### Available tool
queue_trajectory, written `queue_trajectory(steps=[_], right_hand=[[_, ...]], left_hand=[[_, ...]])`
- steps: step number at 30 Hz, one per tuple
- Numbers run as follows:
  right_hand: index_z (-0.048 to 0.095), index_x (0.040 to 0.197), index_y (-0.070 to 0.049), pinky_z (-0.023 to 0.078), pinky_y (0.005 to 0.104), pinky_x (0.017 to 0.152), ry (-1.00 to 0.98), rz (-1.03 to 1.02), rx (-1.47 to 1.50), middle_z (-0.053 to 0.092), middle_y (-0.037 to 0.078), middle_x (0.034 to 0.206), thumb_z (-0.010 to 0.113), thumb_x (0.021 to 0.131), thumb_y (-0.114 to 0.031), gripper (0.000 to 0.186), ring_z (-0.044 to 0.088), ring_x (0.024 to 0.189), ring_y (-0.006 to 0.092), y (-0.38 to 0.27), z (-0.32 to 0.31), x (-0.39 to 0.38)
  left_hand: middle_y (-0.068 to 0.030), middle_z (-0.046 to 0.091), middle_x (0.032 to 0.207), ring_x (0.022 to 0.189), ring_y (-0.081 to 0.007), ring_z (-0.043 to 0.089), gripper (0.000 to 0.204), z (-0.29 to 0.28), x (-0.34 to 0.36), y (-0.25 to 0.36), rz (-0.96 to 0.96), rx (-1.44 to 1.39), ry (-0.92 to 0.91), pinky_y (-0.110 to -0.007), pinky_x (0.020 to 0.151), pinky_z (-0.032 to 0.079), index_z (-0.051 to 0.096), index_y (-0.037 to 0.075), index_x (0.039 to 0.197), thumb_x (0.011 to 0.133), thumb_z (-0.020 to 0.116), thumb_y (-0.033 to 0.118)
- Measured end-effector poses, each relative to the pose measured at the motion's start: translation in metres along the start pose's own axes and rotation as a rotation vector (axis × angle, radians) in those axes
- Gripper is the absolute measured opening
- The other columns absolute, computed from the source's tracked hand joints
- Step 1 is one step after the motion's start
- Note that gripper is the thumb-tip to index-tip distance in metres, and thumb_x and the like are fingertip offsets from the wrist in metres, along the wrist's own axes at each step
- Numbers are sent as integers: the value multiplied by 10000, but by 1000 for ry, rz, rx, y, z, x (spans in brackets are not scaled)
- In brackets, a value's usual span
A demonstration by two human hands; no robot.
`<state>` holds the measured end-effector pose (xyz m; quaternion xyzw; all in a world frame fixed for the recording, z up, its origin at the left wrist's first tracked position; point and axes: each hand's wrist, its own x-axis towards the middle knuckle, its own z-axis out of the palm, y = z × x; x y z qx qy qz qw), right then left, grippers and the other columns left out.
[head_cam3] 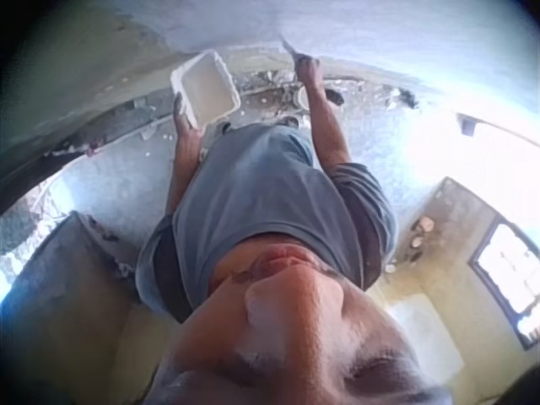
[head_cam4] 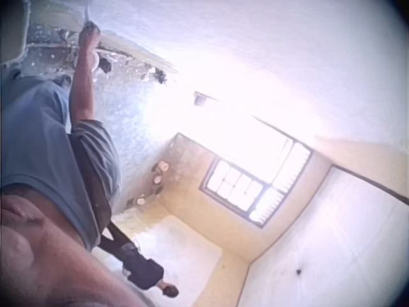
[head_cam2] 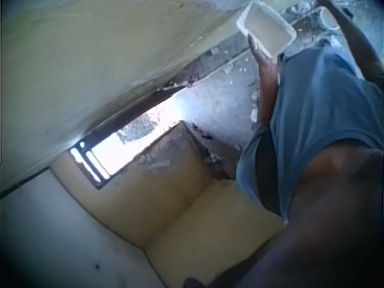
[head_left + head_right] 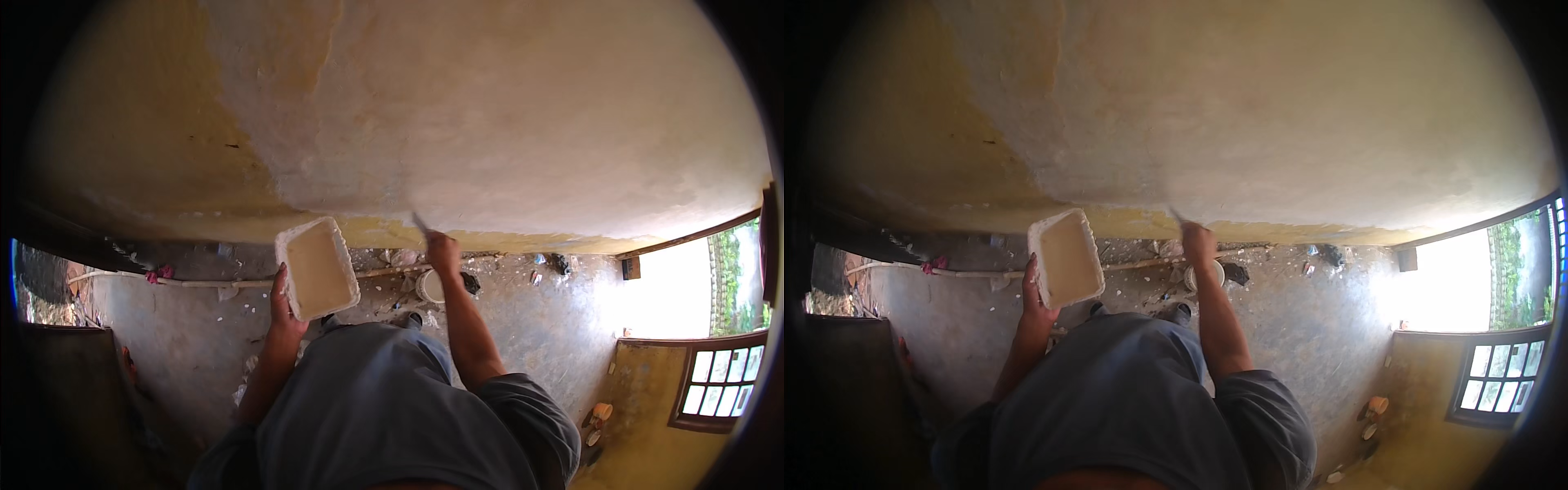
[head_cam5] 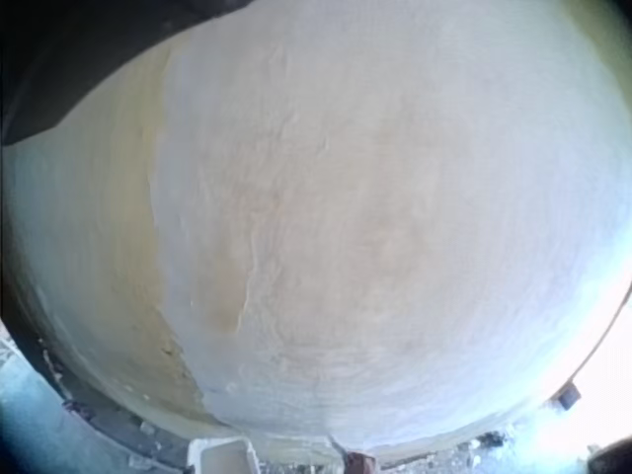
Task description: The person applies a patching compound to a damaged wall using a putty knife and a plastic tray.
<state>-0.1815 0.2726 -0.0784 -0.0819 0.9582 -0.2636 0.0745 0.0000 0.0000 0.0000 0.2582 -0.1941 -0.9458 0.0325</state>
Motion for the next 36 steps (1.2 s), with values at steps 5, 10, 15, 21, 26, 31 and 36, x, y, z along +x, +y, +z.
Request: queue_trajectory(steps=[5, 10, 15, 21, 26, 31, 36], right_hand=[[710, 898, -117, 508, 483, 683, 273, 44, 51, 674, 172, 815, 574, 892, -299, 227, 645, 772, 389, -65, 48, 59], [731, 993, -160, 523, 455, 661, 603, 241, 50, 688, 164, 836, 514, 893, -220, 246, 674, 749, 332, 75, -4, 11], [678, 902, -100, 527, 466, 681, 277, -110, -116, 680, 152, 860, 523, 902, -225, 199, 656, 772, 371, 0, 10, 6], [724, 966, -114, 538, 416, 680, 573, 5, 211, 698, 139, 837, 558, 906, -232, 212, 682, 763, 325, 5, -43, 36], [712, 1032, -140, 541, 396, 745, 426, -52, 156, 701, 96, 972, 585, 899, -239, 208, 684, 853, 285, -21, -42, 10], [702, 948, -96, 527, 423, 694, 454, -220, 241, 692, 140, 918, 594, 886, -210, 169, 662, 789, 330, -98, -43, 63], [732, 991, -101, 533, 354, 793, 572, -11, 298, 713, 115, 971, 611, 878, -180, 183, 694, 889, 228, -3, -103, 11]], left_hand=[[-114, 553, 1280, 1171, -274, 536, 568, 7, 3, 45, 50, 117, -20, -435, 1006, 416, 443, 57, 1354, 908, 579, 381], [-116, 554, 1281, 1179, -277, 533, 570, 6, -9, 47, 43, 111, 31, -437, 1009, 414, 441, 52, 1356, 910, 573, 382], [-116, 551, 1290, 1190, -277, 527, 571, 5, 4, 23, 14, 34, -30, -434, 1013, 410, 442, 49, 1356, 912, 569, 384], [-113, 560, 1275, 1173, -272, 539, 549, -7, 6, 43, -21, 81, 1, -430, 1014, 409, 454, 47, 1342, 916, 566, 376], [-116, 556, 1273, 1174, -273, 533, 537, -12, 13, 40, 3, 57, -23, -433, 1016, 409, 450, 46, 1342, 925, 558, 366], [-119, 550, 1279, 1179, -274, 530, 546, -10, 17, 40, -18, 57, -67, -434, 1012, 413, 440, 47, 1349, 924, 561, 366], [-119, 554, 1274, 1178, -272, 532, 547, -8, 12, 45, 3, 67, -36, -436, 1011, 415, 449, 47, 1340, 920, 565, 377]])
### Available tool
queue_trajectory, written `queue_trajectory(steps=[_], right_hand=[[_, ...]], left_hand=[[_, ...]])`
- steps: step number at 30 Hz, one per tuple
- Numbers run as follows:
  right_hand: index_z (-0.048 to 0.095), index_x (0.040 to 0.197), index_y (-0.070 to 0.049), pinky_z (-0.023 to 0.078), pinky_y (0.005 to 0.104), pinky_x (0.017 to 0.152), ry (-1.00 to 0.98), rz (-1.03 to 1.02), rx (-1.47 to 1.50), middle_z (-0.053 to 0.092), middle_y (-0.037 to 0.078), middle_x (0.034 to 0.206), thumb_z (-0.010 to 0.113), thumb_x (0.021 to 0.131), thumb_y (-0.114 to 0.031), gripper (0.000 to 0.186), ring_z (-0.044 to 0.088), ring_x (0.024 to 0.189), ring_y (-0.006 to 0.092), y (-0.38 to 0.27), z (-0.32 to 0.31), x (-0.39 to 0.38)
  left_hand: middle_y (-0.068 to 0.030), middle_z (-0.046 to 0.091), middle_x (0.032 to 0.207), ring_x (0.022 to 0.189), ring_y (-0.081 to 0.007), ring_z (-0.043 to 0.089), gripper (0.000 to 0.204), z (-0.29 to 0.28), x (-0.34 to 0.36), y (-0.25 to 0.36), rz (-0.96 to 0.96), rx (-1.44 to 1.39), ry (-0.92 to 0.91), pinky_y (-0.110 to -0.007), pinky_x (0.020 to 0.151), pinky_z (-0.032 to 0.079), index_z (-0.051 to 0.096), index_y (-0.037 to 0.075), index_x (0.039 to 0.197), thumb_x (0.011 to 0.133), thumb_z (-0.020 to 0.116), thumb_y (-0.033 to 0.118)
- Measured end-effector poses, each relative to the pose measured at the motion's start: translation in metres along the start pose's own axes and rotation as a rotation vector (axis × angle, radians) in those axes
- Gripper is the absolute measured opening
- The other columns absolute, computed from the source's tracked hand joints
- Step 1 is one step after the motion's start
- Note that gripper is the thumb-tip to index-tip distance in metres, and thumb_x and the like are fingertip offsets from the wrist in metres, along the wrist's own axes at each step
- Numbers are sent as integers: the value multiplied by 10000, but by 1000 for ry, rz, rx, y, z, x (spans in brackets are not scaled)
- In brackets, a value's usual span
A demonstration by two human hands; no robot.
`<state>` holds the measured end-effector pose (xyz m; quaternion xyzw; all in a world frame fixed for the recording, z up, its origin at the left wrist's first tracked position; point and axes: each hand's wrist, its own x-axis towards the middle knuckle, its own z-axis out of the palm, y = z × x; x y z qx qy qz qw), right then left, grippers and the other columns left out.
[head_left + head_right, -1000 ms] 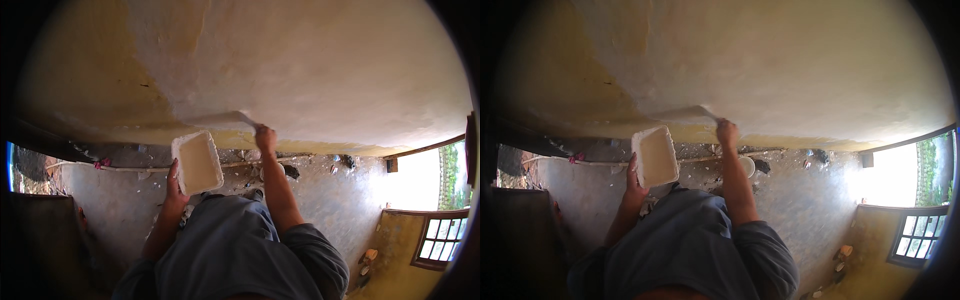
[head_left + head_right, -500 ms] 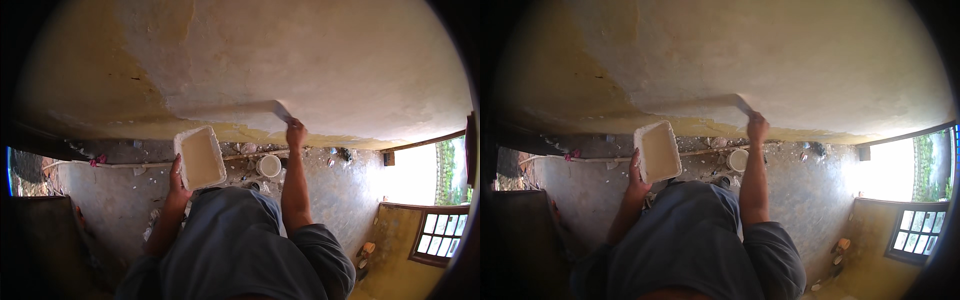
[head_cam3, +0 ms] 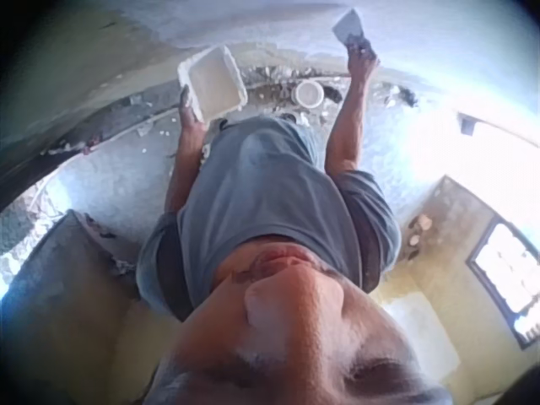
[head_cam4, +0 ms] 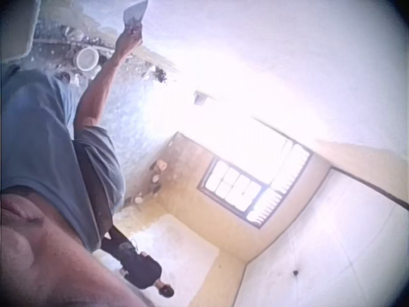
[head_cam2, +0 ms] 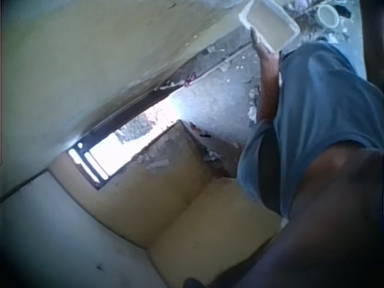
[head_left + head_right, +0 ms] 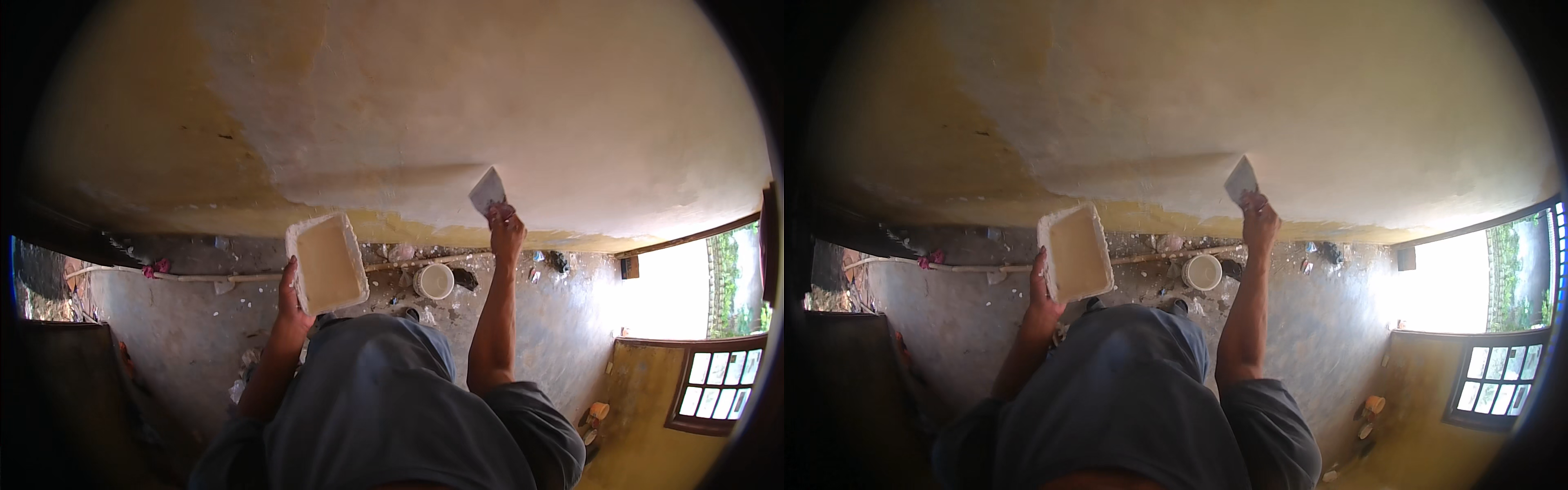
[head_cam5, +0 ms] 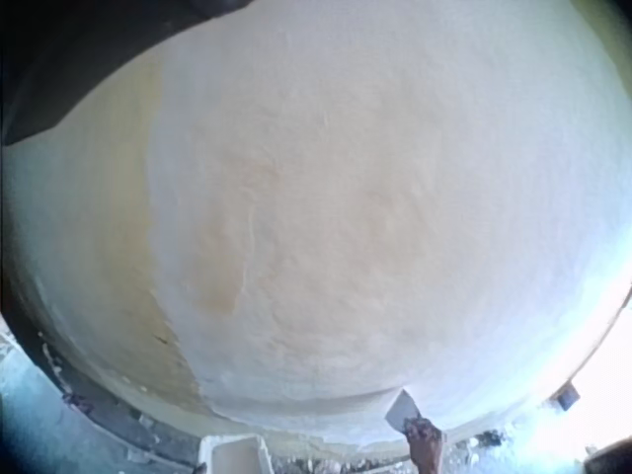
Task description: The person applies a patching compound to a damaged wall using a putty knife and a plastic tray.
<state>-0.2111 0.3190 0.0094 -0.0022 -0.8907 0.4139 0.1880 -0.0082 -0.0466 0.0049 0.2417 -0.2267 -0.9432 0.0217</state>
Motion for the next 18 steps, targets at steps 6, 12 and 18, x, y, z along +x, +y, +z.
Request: queue_trajectory(steps=[6, 12, 18], right_hand=[[650, 965, -105, 526, 392, 682, -197, -593, -36, 659, 131, 847, 593, 883, -122, 101, 642, 755, 339, -209, 87, -15], [619, 1018, -9, 566, 284, 660, 269, 12, 383, 686, 123, 905, 557, 939, -80, 123, 669, 802, 155, -70, -31, 25], [584, 982, -65, 520, 445, 680, -168, -564, 28, 632, 147, 840, 492, 905, -90, 122, 629, 788, 363, -252, 79, -11]], left_hand=[[-115, 573, 1248, 1147, -269, 554, 528, 5, -5, 3, -18, 15, 16, -437, 995, 434, 474, 50, 1316, 916, 569, 382], [-116, 581, 1238, 1144, -269, 561, 528, 4, -5, 3, -39, 22, -7, -433, 978, 452, 471, 51, 1321, 921, 557, 385], [-117, 584, 1231, 1138, -272, 566, 529, 0, 2, 5, -52, 40, -79, -429, 981, 453, 474, 50, 1316, 918, 561, 388]])
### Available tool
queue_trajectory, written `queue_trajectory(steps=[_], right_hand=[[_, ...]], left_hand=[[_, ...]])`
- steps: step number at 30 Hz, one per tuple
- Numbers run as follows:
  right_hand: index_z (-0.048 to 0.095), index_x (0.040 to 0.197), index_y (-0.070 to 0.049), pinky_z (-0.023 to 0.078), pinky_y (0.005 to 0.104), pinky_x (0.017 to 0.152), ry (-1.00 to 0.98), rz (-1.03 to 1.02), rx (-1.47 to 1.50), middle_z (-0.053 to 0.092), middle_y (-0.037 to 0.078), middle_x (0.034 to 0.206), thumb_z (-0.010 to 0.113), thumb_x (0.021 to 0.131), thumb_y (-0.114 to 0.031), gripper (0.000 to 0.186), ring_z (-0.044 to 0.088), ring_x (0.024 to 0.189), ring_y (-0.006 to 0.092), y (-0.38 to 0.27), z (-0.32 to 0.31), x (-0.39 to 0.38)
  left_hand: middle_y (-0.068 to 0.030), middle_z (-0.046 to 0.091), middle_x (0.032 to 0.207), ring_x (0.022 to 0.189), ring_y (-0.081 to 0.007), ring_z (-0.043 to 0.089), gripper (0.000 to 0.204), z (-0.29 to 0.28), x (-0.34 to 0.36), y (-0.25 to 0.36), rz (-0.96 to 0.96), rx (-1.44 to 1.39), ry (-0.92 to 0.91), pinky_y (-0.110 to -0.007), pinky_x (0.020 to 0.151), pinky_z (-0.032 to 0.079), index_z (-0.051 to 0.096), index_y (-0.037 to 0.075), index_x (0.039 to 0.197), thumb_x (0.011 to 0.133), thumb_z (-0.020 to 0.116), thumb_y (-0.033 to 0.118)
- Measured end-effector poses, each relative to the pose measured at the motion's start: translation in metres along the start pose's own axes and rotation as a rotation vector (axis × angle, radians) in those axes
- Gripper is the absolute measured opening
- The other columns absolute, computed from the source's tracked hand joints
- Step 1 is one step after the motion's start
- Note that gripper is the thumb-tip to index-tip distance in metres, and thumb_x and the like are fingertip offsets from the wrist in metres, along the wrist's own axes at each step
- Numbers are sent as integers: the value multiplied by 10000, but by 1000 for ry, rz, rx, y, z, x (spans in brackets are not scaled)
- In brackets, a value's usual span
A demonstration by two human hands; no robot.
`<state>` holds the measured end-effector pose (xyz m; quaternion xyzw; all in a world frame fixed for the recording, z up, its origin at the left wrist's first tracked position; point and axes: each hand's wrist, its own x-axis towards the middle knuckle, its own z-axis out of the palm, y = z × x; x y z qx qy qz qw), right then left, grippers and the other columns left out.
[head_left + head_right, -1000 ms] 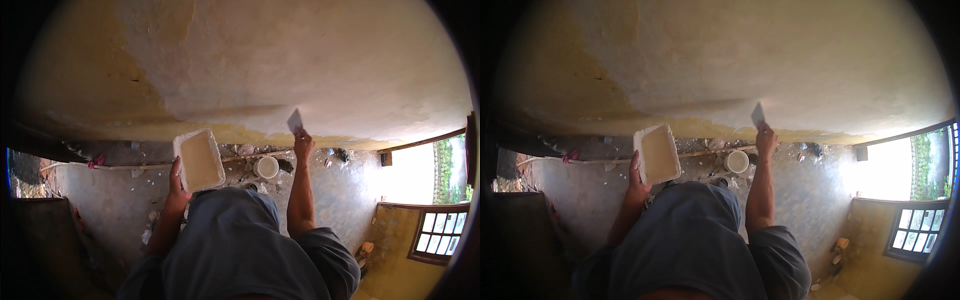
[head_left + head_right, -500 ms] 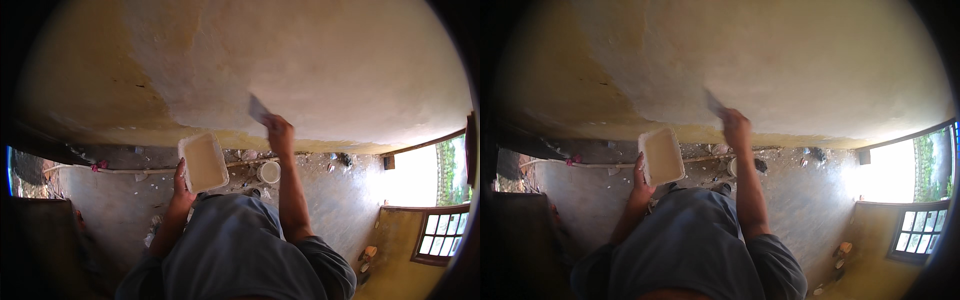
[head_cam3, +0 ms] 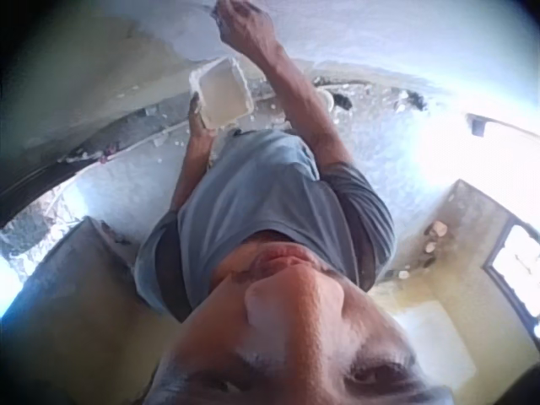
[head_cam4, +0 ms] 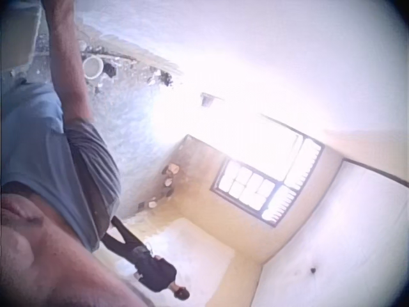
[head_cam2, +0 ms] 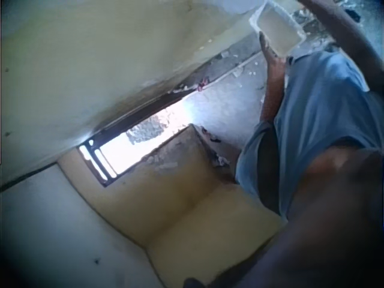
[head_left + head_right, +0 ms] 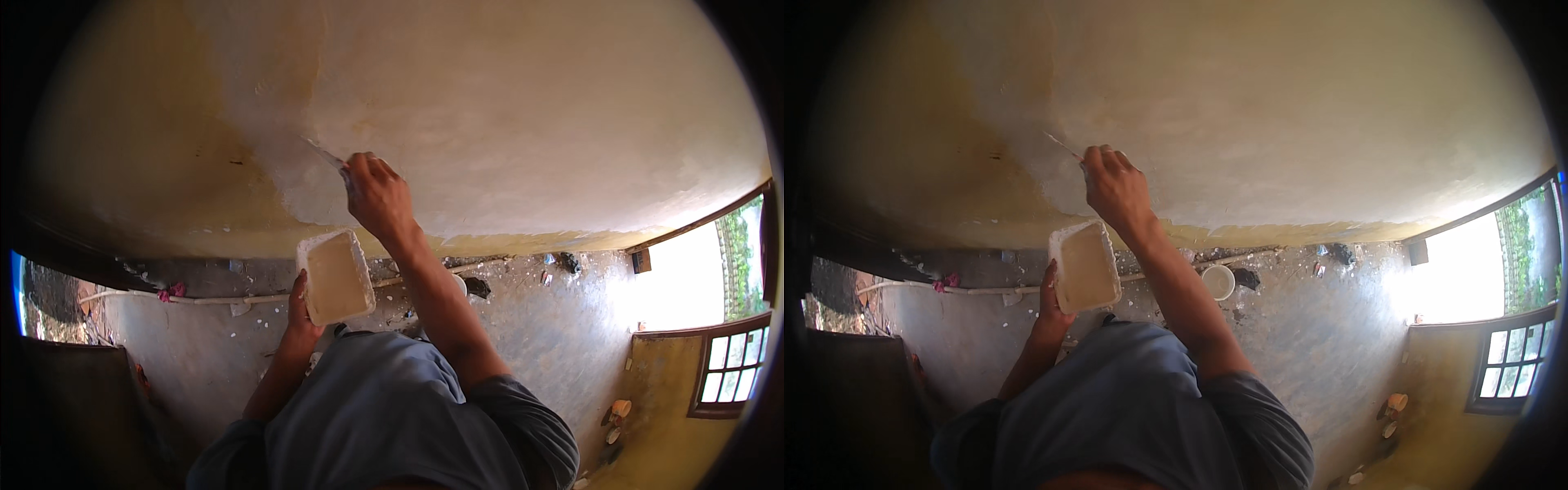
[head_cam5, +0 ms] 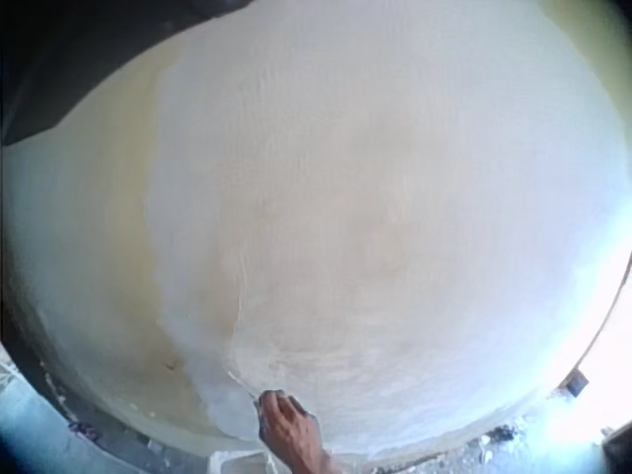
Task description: The person applies a patching compound to a damaged wall using a putty knife and a plastic tray.
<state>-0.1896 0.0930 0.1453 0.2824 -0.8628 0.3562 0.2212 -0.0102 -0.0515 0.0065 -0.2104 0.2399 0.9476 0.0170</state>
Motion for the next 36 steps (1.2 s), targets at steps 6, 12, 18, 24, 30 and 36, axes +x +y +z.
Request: queue_trajectory(steps=[6, 12, 18, 24, 30, 36], right_hand=[[575, 1001, -19, 555, 344, 738, 586, 354, 256, 685, 129, 887, 504, 974, -132, 136, 683, 857, 212, 179, -156, -45], [585, 962, -56, 540, 429, 714, 190, -40, 57, 626, 167, 908, 507, 866, -32, 126, 623, 838, 354, 4, -38, -2], [611, 968, -61, 530, 372, 716, 327, 46, 86, 655, 119, 909, 507, 935, -106, 118, 661, 809, 270, 14, -59, 43], [522, 1182, -12, 576, 323, 786, 490, 181, 540, 641, 123, 1059, 519, 964, -93, 233, 670, 917, 195, 48, -172, 4], [578, 1095, -20, 528, 379, 735, 346, -116, -26, 674, 175, 918, 595, 905, -104, 208, 662, 830, 350, -70, -128, 95], [544, 1133, 6, 557, 263, 678, 854, 114, 456, 660, 96, 909, 551, 944, -80, 209, 647, 794, 134, 63, -271, 48]], left_hand=[[-116, 584, 1234, 1144, -275, 563, 518, 12, -4, -2, 0, 53, -3, -429, 987, 448, 472, 56, 1321, 926, 546, 383], [-115, 577, 1254, 1152, -280, 559, 516, 7, -7, 4, -52, 46, -37, -433, 988, 445, 471, 57, 1322, 932, 532, 389], [-114, 568, 1267, 1159, -273, 554, 500, 6, -8, 12, -27, 33, -21, -426, 995, 440, 462, 61, 1328, 942, 517, 373], [-111, 567, 1259, 1154, -270, 551, 506, 14, -6, 4, -19, 10, -26, -430, 990, 439, 468, 58, 1326, 937, 527, 376], [-108, 575, 1248, 1159, -272, 548, 526, 19, -11, 7, -31, 29, -54, -433, 1005, 423, 470, 53, 1326, 928, 539, 391], [-118, 555, 1276, 1171, -280, 538, 512, 23, -18, 5, -23, 21, -95, -447, 1004, 422, 459, 62, 1337, 935, 512, 374]])
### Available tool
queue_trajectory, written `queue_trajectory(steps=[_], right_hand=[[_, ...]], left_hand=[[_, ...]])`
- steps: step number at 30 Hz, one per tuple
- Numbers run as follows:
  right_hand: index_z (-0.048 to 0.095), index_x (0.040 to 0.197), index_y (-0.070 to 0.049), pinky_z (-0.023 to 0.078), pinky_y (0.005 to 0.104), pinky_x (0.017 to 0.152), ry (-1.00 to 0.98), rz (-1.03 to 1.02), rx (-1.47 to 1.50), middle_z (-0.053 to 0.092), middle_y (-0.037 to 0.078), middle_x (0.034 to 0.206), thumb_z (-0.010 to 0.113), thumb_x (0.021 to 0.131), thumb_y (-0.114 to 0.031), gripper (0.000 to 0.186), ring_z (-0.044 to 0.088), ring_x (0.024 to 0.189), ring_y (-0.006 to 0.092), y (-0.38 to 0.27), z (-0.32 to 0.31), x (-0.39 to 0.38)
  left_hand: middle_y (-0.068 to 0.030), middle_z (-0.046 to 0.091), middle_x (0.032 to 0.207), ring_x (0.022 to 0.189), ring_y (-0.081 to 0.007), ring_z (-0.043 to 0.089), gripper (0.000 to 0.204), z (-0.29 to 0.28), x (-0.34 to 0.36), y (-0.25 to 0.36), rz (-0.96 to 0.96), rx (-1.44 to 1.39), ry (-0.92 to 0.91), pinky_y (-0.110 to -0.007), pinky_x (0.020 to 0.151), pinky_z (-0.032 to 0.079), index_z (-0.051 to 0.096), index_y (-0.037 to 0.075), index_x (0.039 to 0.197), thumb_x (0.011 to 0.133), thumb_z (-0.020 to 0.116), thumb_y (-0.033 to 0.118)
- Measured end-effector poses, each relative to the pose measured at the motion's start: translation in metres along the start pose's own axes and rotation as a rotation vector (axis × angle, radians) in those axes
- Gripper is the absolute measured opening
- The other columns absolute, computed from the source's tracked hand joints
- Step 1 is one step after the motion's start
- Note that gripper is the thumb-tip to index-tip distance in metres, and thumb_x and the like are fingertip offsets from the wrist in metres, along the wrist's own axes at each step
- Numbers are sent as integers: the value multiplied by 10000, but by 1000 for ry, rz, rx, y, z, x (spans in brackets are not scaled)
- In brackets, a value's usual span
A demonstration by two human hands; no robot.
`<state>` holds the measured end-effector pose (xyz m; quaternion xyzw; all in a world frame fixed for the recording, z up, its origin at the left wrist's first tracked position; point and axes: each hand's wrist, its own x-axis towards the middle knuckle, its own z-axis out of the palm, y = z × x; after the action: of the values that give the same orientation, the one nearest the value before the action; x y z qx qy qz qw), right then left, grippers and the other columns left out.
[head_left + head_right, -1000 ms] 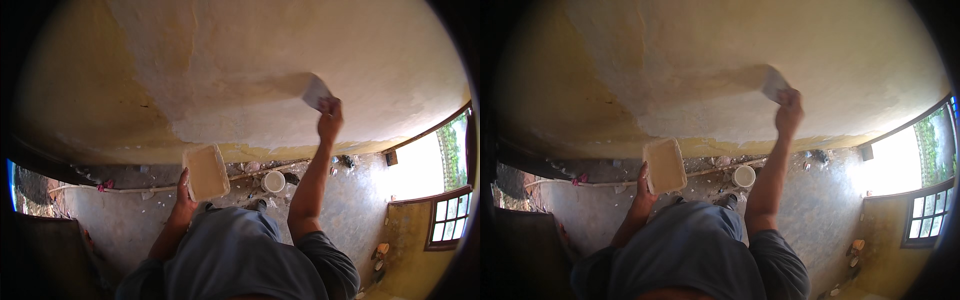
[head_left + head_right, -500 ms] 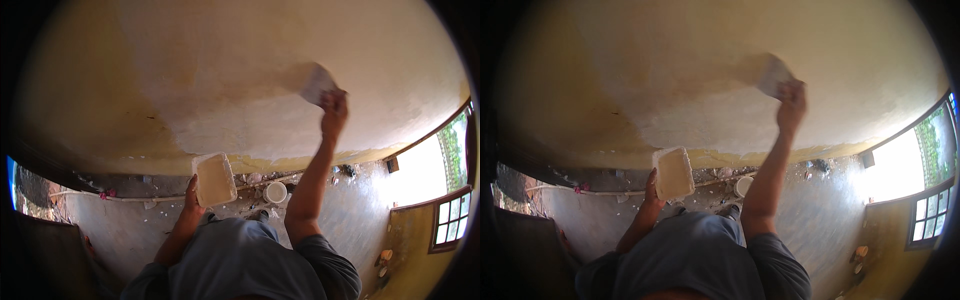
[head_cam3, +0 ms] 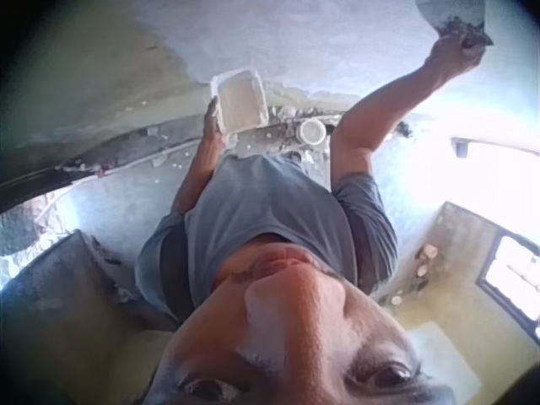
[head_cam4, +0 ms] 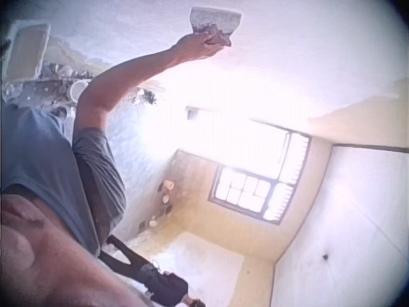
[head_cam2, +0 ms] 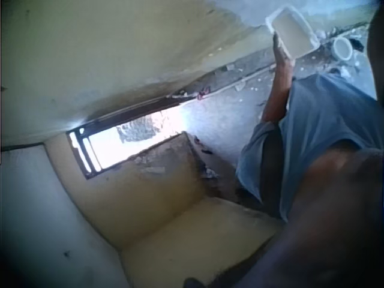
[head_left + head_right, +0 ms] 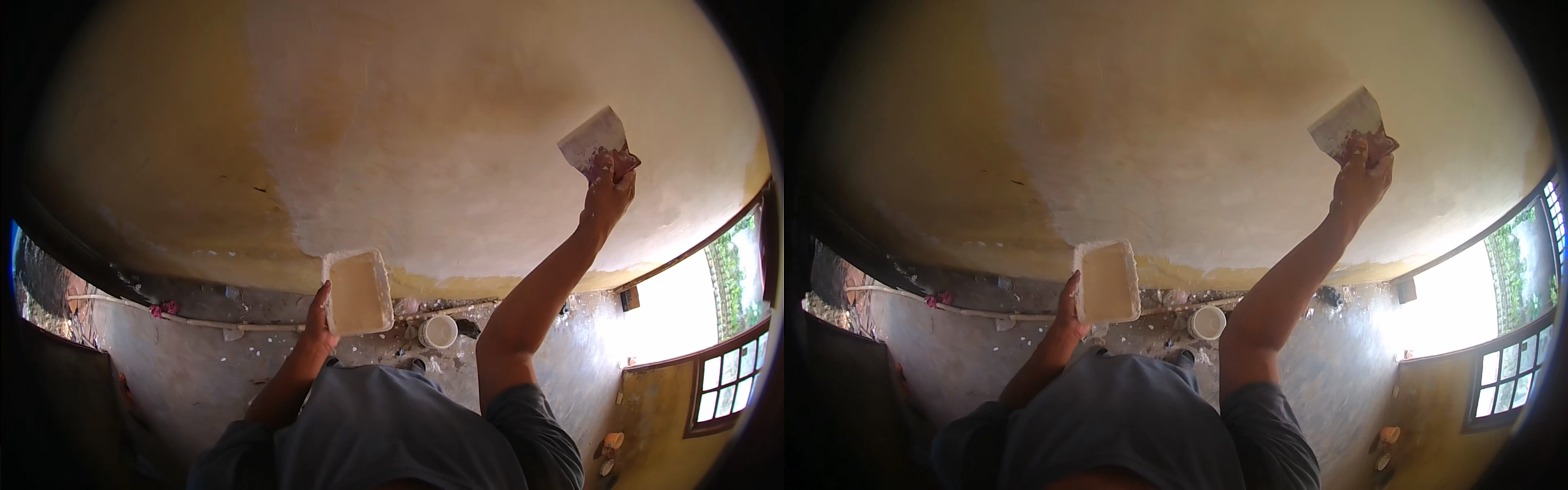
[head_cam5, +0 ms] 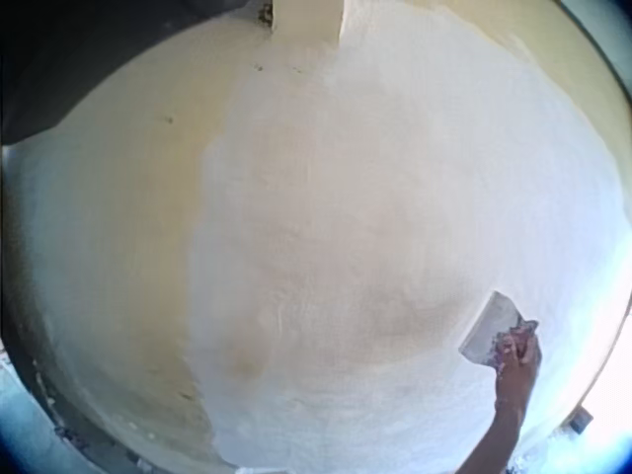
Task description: The person applies a patching compound to a damaged wall using a putty knife and a plastic tray.
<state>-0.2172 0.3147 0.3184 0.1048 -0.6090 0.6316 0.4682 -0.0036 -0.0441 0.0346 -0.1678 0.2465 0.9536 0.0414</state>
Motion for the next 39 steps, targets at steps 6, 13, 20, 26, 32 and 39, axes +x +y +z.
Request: queue_trajectory(steps=[6, 13, 20, 26, 32, 39], right_hand=[[617, 1099, -22, 530, 307, 683, -484, -427, -338, 695, 104, 871, 656, 872, -176, 277, 661, 735, 150, -108, 211, -88], [631, 1036, -3, 544, 256, 623, -179, 39, -14, 660, 73, 866, 642, 893, -163, 215, 630, 700, 133, -5, 39, 45], [622, 984, 11, 512, 354, 915, -515, 123, -289, 656, 120, 996, 586, 896, -4, 96, 631, 1013, 230, 1, -44, -95], [738, 946, -201, 432, 438, 1052, -1327, -535, -240, 702, 38, 1028, 689, 689, -47, 303, 607, 1116, 238, -11, 32, -237], [737, 1016, -171, 387, 455, 1087, -1566, -535, -202, 688, 12, 1100, 684, 675, -98, 352, 568, 1174, 271, 19, 27, -251], [724, 1013, -106, 412, 475, 1049, -1372, -461, -160, 695, 54, 1044, 712, 661, -88, 353, 599, 1131, 273, 19, 27, -267]], left_hand=[[-111, 573, 1249, 1145, -276, 555, 542, 5, -3, -3, -24, 43, 57, -441, 992, 435, 474, 62, 1322, 910, 550, 407], [-117, 572, 1247, 1140, -270, 561, 543, 3, -14, -2, 49, -12, 49, -433, 984, 444, 467, 52, 1323, 914, 554, 399], [-135, 567, 1251, 1147, -272, 568, 547, 8, 5, 1, -8, -5, -18, -432, 965, 478, 456, 30, 1328, 929, 546, 393], [-158, 578, 1217, 1114, -277, 594, 556, 19, 2, 5, -90, -33, -162, -445, 948, 502, 450, 7, 1319, 927, 545, 389], [-169, 590, 1183, 1049, -269, 629, 559, 28, 9, -13, -171, 13, -199, -417, 872, 550, 448, -5, 1311, 920, 563, 377], [-163, 593, 1180, 1057, -268, 624, 574, 34, 0, 0, -149, 23, -173, -416, 897, 535, 460, 3, 1307, 919, 573, 411]])
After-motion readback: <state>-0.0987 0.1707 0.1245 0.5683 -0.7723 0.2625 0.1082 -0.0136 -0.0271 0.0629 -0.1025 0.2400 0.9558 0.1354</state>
